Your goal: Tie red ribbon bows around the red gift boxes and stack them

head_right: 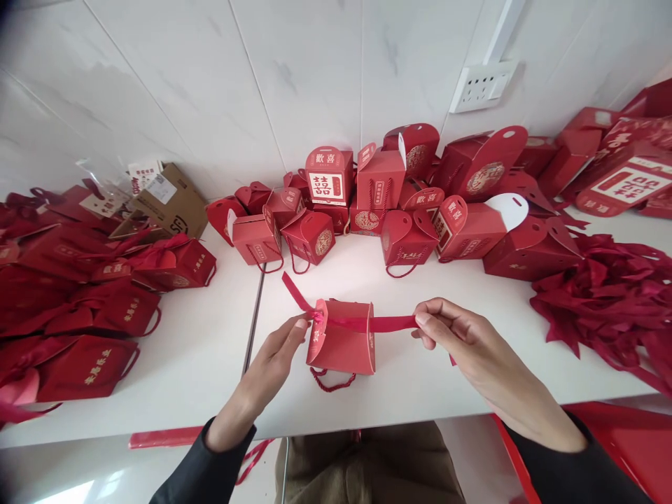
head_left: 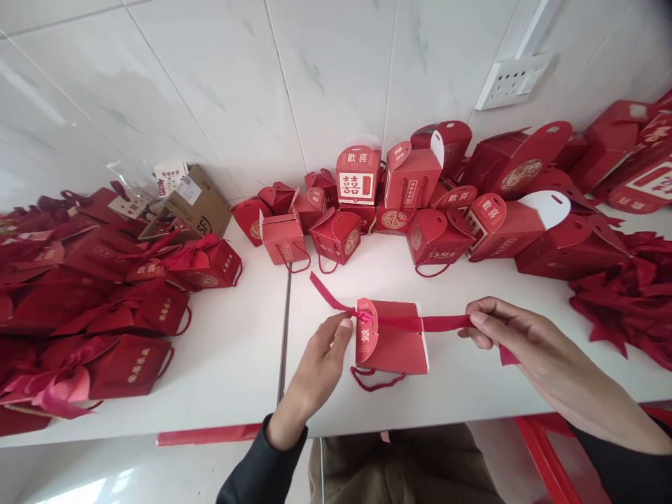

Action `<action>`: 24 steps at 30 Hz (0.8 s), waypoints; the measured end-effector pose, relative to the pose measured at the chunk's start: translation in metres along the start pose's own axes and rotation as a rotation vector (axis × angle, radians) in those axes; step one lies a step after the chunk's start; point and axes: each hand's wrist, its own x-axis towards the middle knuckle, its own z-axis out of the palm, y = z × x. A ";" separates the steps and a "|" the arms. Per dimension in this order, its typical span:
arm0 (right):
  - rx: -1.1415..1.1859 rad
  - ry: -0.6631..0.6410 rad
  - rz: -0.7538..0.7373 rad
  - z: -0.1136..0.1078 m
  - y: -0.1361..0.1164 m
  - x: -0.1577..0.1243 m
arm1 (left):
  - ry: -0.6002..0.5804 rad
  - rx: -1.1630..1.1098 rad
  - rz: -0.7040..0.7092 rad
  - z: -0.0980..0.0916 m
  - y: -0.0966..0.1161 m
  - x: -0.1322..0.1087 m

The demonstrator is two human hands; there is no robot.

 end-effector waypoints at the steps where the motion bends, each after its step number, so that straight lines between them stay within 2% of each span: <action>1: 0.010 0.013 0.017 0.000 0.002 0.000 | 0.005 -0.039 0.005 0.003 0.003 0.002; 5: 0.073 0.084 0.034 -0.001 0.009 0.002 | 0.063 -0.199 0.048 0.010 0.013 0.009; 7: 0.141 0.097 0.022 -0.001 0.013 0.004 | 0.050 -0.239 0.096 0.013 0.016 0.015; 11: 0.413 0.070 0.042 0.007 0.016 0.009 | 0.009 -0.282 0.131 0.020 0.021 0.027; 16: 0.677 -0.003 0.046 0.030 0.002 0.009 | -0.001 -0.313 0.104 0.029 0.023 0.027; 20: 0.664 -0.014 0.091 0.044 -0.008 0.009 | -0.026 -0.277 0.038 0.032 0.023 0.014; 24: 0.582 0.052 0.064 0.048 -0.013 0.011 | -0.006 -0.206 0.079 0.033 0.025 0.005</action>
